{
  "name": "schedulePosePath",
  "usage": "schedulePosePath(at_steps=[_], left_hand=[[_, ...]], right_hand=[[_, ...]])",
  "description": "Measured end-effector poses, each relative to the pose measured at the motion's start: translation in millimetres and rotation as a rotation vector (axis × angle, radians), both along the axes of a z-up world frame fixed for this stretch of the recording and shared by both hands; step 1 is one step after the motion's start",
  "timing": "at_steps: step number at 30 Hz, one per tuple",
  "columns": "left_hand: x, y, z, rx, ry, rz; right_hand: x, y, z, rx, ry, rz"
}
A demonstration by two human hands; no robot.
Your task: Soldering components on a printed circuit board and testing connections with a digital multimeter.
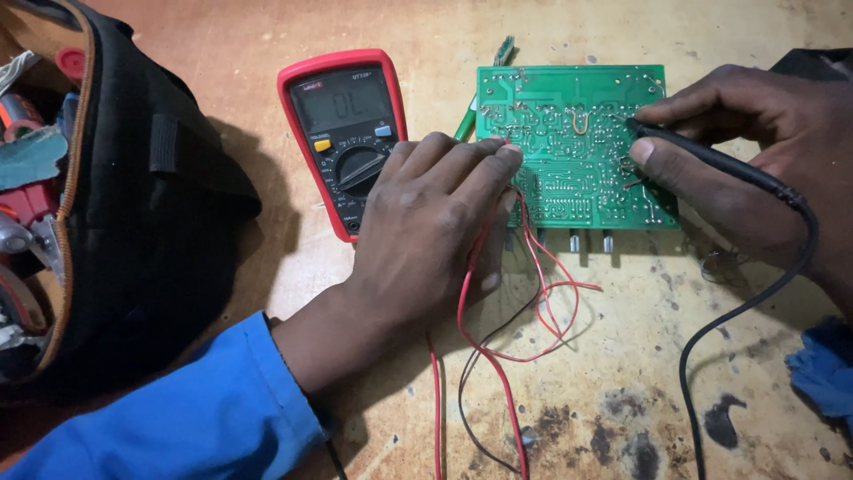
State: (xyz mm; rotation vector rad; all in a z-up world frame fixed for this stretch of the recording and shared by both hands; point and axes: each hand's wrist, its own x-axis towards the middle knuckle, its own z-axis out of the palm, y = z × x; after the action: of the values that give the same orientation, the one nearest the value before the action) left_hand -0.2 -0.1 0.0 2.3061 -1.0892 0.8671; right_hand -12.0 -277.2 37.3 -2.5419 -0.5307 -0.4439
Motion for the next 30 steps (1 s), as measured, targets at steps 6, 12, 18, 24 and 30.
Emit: schedulePosePath(at_steps=[6,12,18,24,30], left_hand=[[-1,0,1,-0.016,0.014,-0.012],[2,0,-1,0.011,0.011,-0.012],[-2,-1,0,0.013,-0.050,0.093],[-6,-2,7,-0.061,-0.165,0.102],[-3,-1,5,-0.034,-0.147,0.093]], right_hand=[[-4,9,9,0.009,-0.015,0.009],[-10,22,23,0.041,0.058,-0.123],[-11,28,24,0.093,0.074,-0.186],[-7,22,16,0.148,-0.029,-0.184],[-11,31,17,0.175,-0.001,-0.136]])
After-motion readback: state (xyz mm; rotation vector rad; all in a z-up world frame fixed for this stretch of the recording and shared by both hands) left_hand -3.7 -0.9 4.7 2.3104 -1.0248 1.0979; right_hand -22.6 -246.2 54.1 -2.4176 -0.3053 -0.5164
